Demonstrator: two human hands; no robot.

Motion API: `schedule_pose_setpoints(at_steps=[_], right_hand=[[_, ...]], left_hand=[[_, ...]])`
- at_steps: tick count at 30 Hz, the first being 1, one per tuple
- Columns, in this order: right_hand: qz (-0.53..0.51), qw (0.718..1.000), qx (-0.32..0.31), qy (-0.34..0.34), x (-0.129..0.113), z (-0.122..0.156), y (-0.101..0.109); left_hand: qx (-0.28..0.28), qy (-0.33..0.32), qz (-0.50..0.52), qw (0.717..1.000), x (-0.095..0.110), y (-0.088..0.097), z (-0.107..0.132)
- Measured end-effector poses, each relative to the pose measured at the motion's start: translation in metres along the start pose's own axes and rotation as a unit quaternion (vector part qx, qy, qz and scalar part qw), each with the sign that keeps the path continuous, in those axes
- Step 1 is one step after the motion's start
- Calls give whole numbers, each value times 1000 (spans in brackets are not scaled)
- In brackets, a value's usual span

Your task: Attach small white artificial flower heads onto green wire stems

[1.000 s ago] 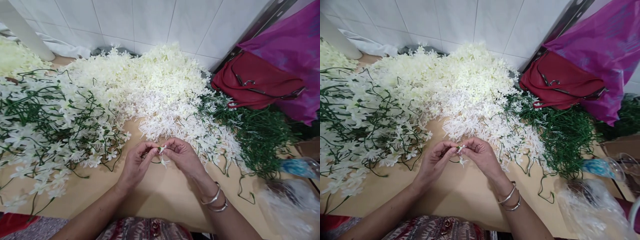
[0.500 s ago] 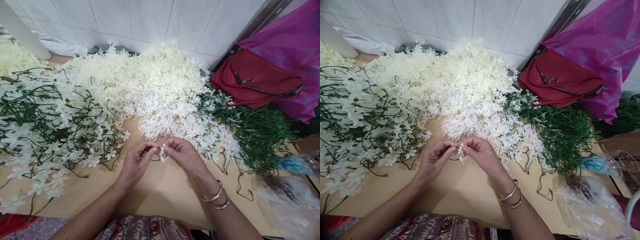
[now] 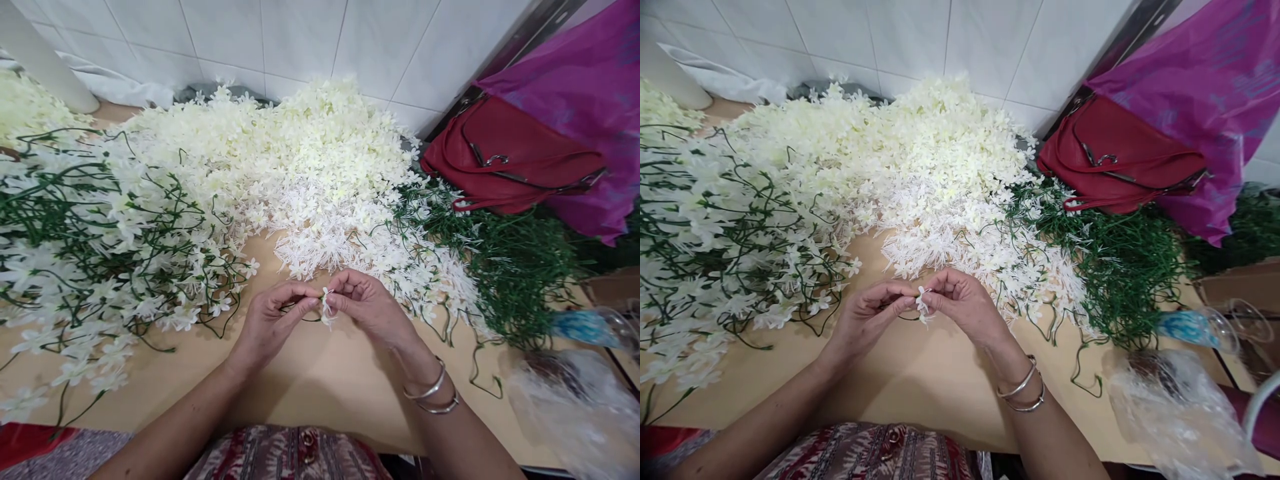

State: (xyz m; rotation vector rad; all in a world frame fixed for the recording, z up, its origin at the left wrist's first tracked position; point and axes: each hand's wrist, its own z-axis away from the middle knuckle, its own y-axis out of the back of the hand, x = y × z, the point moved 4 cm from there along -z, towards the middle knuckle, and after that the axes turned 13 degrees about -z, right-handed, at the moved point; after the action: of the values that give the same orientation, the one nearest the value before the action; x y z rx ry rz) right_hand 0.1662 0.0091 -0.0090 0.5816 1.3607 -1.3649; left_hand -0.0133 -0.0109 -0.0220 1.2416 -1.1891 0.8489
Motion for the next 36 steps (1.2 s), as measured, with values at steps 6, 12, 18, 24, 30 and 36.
schedule_pose_setpoints(at_steps=[6,12,18,24,30,36], right_hand=[[17,1000,2,11,3,-1,-2],[19,1000,5,22,8,-2,-5],[20,999,26,39,7,-5,-6],[-27,999,23,32,10,-5,0],[-37,999,3,15,9,-3,1],[-8,1000,-1,19,6,-2,-2]], left_hand=[[-3,-9,-17,1000,3,-1,0],[17,1,-20,1000,-3,0,0],[21,25,31,999,-7,-3,1],[27,32,109,993,-5,-5,1],[54,16,95,994,-3,-3,1],[25,11,40,999,-1,-3,2]])
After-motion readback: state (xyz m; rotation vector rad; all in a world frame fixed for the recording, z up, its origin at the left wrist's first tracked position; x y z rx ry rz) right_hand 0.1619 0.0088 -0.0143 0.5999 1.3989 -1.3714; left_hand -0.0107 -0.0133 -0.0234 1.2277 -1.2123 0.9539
